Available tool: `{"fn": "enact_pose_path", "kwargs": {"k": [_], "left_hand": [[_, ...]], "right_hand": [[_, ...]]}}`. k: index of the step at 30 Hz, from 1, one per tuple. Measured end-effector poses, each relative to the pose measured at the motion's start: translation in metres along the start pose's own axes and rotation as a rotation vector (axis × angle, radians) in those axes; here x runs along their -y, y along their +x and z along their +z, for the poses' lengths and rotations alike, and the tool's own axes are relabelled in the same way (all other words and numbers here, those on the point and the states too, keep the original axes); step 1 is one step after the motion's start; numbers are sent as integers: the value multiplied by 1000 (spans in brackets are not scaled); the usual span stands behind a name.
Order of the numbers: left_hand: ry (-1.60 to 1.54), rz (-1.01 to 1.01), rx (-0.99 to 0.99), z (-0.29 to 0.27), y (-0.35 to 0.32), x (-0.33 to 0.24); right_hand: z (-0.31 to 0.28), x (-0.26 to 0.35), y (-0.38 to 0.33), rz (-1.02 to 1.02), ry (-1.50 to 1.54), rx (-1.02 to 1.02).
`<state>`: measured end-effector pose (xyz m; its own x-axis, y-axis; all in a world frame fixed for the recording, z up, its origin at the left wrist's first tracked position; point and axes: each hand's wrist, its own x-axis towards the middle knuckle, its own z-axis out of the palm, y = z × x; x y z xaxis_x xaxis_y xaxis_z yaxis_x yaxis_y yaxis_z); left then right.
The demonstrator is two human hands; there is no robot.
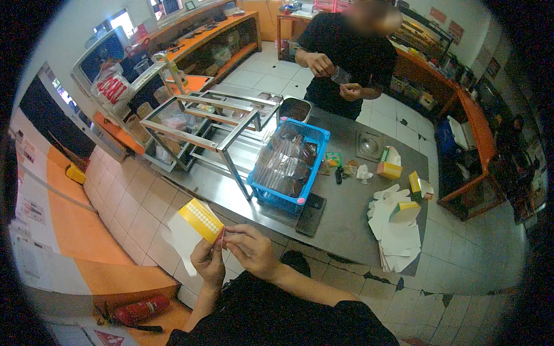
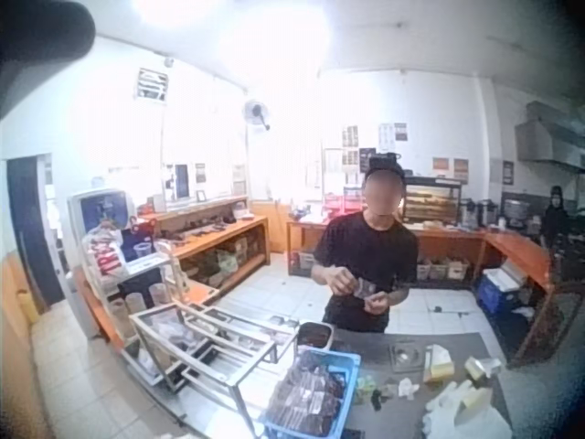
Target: The person assembles small paper food boxes by folding flat cardboard pieces into box shapes. They repeatedly pick up flat pieces, fold the sides, and tuck flaps to form the box structure. The person stacks the finished boxes on the counter.
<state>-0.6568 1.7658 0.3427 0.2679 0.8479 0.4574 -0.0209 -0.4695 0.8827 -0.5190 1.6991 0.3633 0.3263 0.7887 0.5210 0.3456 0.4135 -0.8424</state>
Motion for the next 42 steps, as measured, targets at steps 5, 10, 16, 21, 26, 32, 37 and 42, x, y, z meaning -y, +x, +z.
{"fn": "enact_pose_path", "kwargs": {"k": [5, 10, 16, 21, 26, 32, 37, 42], "left_hand": [[20, 59, 16, 2, 1, -5], [38, 10, 57, -2, 4, -12], [-71, -40, 101, -12, 8, -11], [-117, -32, 106, -15, 4, -11], [-101, 13, 147, -26, 7, -10], [-258, -9, 87, -39, 2, -16], [-423, 39, -72, -51, -15, -32], [-81, 51, -97, -65, -43, -49]], "right_hand": [[-5, -1, 4, -75, -66, 14], [-10, -5, 7, -17, 50, 63], [-15, -1, 9, -33, 52, 107], [-14, 6, 11, -50, 87, 89], [-14, 18, 16, -154, -141, 140], [-2, 36, 27, -180, 10, 209], [14, 47, 26, -345, -51, 345], [29, 42, 15, -196, -121, 478]]}}
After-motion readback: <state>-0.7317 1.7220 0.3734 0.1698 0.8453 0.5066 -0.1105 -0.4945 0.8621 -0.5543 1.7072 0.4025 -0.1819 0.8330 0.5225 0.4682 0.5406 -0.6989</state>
